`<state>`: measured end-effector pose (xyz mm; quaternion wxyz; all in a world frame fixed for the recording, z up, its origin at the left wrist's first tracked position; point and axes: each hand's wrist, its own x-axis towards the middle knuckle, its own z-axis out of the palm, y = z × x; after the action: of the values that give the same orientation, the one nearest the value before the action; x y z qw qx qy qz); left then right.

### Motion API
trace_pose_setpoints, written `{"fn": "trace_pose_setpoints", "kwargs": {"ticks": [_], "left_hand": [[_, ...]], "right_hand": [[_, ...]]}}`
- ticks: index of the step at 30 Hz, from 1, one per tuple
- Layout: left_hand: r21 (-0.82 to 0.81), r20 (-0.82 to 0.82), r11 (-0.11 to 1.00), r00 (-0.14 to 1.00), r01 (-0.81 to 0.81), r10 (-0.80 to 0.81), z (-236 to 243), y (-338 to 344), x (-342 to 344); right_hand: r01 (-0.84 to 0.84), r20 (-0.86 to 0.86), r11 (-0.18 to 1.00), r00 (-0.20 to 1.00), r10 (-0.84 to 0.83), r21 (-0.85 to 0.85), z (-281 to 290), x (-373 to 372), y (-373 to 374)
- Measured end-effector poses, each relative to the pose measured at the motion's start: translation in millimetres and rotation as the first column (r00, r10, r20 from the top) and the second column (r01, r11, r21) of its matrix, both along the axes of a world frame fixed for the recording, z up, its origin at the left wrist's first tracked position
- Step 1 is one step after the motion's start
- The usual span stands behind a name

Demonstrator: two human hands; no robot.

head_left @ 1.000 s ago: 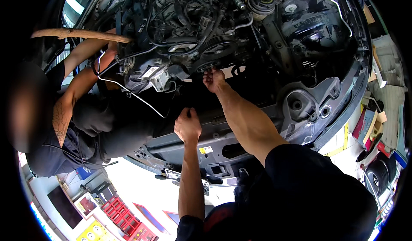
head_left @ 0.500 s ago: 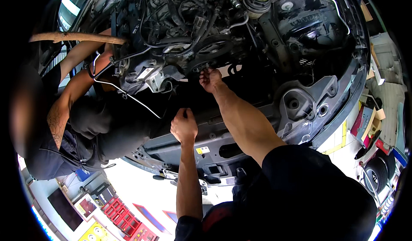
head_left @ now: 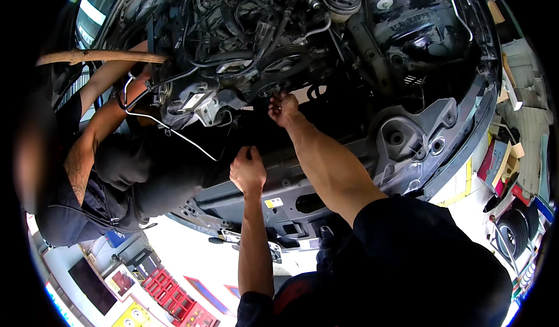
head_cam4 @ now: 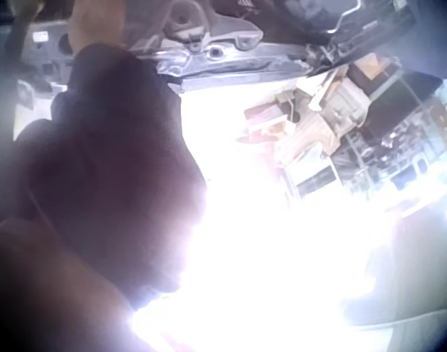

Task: The person uses a torque wrench and socket to tighten bolts in the engine bay, then retrieves a pulley and bolts from a parts tray to install the pulley onto the engine. The person continues to tighten bolts by hand and with tools while two other mechanics work nearby.

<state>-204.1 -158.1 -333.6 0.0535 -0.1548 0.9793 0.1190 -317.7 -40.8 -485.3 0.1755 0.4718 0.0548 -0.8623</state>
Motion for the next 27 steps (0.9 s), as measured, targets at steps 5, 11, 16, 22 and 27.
{"fn": "trace_pose_setpoints", "kwargs": {"ticks": [5, 11, 16, 22, 27], "left_hand": [[-0.015, -0.027, 0.999, 0.999, 0.042, -0.042, 4, 7, -6], [-0.001, -0.017, 1.000, 0.999, 0.029, -0.029, 5, 8, -6], [-0.011, -0.001, 1.000, 1.000, 0.021, -0.021, 5, 4, -2], [-0.004, -0.019, 0.999, 0.999, 0.034, -0.034, 4, 9, -7], [-0.014, -0.026, 1.000, 0.999, 0.022, -0.023, 4, 5, -4]], "right_hand": [[0.087, -0.072, 0.992, 0.993, -0.093, -0.087, -22, -11, 1], [0.108, -0.017, 0.992, 0.994, -0.109, -0.060, -23, -18, 2], [0.038, 0.031, 0.999, 0.999, -0.037, -0.036, -1, -6, 2], [0.046, -0.126, 0.991, 0.990, -0.062, -0.130, -25, -13, 13], [0.130, 0.083, 0.991, 0.988, -0.127, -0.034, -4, -15, 0]]}}
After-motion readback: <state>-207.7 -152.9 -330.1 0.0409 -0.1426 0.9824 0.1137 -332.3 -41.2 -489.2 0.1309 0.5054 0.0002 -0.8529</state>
